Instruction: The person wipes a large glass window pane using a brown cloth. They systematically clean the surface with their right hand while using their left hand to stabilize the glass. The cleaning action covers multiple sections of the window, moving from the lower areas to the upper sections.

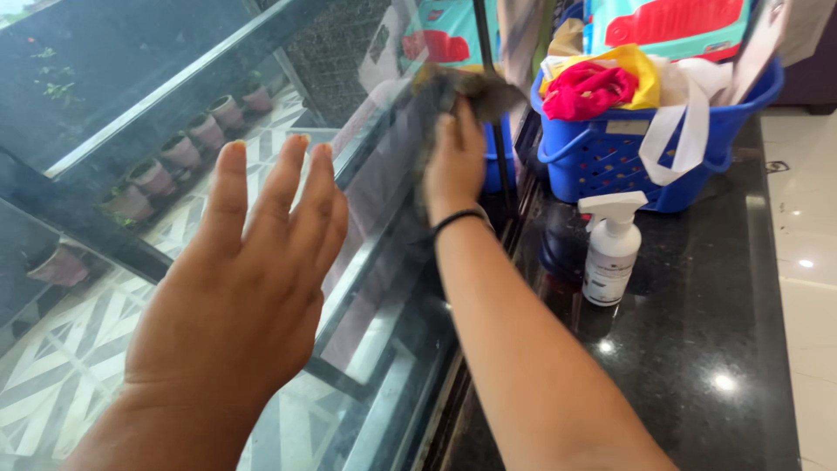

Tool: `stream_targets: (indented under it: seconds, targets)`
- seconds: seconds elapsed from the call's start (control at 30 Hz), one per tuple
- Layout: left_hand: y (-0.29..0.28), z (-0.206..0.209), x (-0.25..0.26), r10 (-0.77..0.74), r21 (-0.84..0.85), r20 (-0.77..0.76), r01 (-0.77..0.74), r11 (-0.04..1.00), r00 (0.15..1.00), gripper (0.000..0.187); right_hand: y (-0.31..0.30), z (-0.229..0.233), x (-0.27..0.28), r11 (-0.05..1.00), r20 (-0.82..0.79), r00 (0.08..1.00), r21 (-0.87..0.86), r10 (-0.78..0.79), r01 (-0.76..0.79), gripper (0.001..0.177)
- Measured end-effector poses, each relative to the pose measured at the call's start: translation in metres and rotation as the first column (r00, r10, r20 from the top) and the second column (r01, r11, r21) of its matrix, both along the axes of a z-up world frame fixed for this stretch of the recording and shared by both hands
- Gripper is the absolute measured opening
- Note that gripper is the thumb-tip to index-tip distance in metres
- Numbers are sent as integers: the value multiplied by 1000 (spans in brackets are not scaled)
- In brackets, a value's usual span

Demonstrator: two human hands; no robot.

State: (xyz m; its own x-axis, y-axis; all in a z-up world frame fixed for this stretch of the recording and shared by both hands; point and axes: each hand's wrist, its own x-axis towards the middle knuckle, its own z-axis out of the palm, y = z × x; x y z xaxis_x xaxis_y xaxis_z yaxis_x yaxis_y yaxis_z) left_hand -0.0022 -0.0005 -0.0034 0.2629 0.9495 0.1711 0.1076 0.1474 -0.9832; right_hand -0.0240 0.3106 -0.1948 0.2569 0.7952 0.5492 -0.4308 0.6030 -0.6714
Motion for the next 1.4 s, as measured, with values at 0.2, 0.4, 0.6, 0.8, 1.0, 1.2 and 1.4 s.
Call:
stream_targets:
  seconds: [0.2,0.4,0.6,0.8,1.0,1.2,1.4]
  targets:
    - [2,1,1,-9,-23,69,11,1000,998,68,-10,-204,-8,696,-320,919,-606,231,-386,46]
    - [1,-1,0,-21,-12,59,22,1000,998,67,-144,-154,10,429,-175,959,-865,223,-258,49]
    - [2,-1,0,12,-15,56,-11,1000,998,65,-297,-18,26,727,186,904,-665,384,-172,59]
    - [1,0,1,-16,-20,107,18,1000,994,59,-264,-92,26,784,294,903,-616,314,-73,59]
    - [2,-5,-4,-39,22,47,38,999,998,61,-257,-151,41,319,226,803,-947,551,48,50]
    - [4,-4,-4,-20,3,53,20,1000,998,61,-273,-134,58,600,530,700,-780,479,180,37]
    - [6,-5,-3,-19,20,50,18,1000,999,62,-264,-115,72,604,544,635,-783,548,150,35]
